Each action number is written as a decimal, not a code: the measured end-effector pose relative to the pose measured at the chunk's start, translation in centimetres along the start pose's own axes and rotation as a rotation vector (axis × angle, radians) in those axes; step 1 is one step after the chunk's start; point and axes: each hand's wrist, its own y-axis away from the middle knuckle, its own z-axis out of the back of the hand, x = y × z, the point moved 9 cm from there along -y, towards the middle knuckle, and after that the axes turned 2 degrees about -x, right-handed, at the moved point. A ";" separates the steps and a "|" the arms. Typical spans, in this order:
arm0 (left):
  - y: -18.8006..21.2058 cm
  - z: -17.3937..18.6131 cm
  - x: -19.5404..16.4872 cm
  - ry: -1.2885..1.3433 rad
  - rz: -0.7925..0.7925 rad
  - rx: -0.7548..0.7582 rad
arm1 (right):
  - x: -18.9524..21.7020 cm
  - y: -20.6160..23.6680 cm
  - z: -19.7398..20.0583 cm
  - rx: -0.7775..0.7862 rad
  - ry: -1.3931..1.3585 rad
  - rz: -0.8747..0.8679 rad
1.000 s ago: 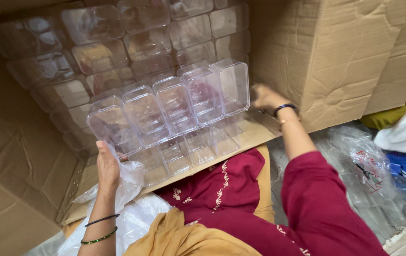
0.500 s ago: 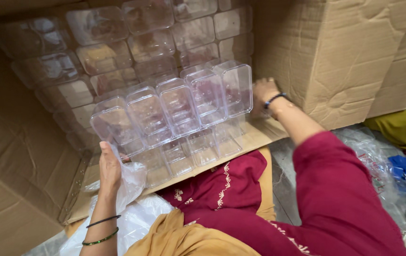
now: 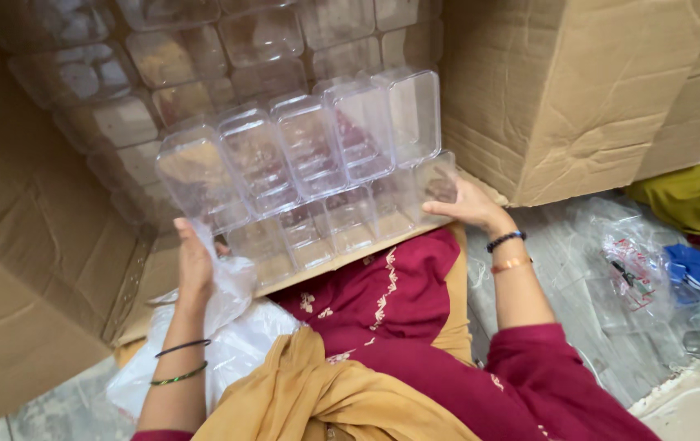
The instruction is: The person sits on the floor in front of an open cardboard box filled with clear plastic containers. They take plastic bags, insert a container into each bag, and place the bagged containers back into the box, repeating this for multiple containers while another person nearby handles wrapped items.
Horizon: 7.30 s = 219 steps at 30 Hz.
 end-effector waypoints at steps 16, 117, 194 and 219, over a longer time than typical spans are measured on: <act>2.8 0.0 -0.9 0.030 -0.254 -0.050 | 0.7 0.8 -1.8 -0.038 0.348 0.032; 30.3 16.0 4.7 0.376 0.172 0.157 | 16.2 8.4 -50.7 0.555 -0.232 0.564; 20.2 3.4 -11.3 0.285 -0.508 -0.095 | 16.4 5.7 -35.7 0.315 -0.786 0.220; 18.9 0.4 -9.4 0.189 -0.564 -0.078 | 13.2 4.0 -35.5 0.437 -0.904 0.063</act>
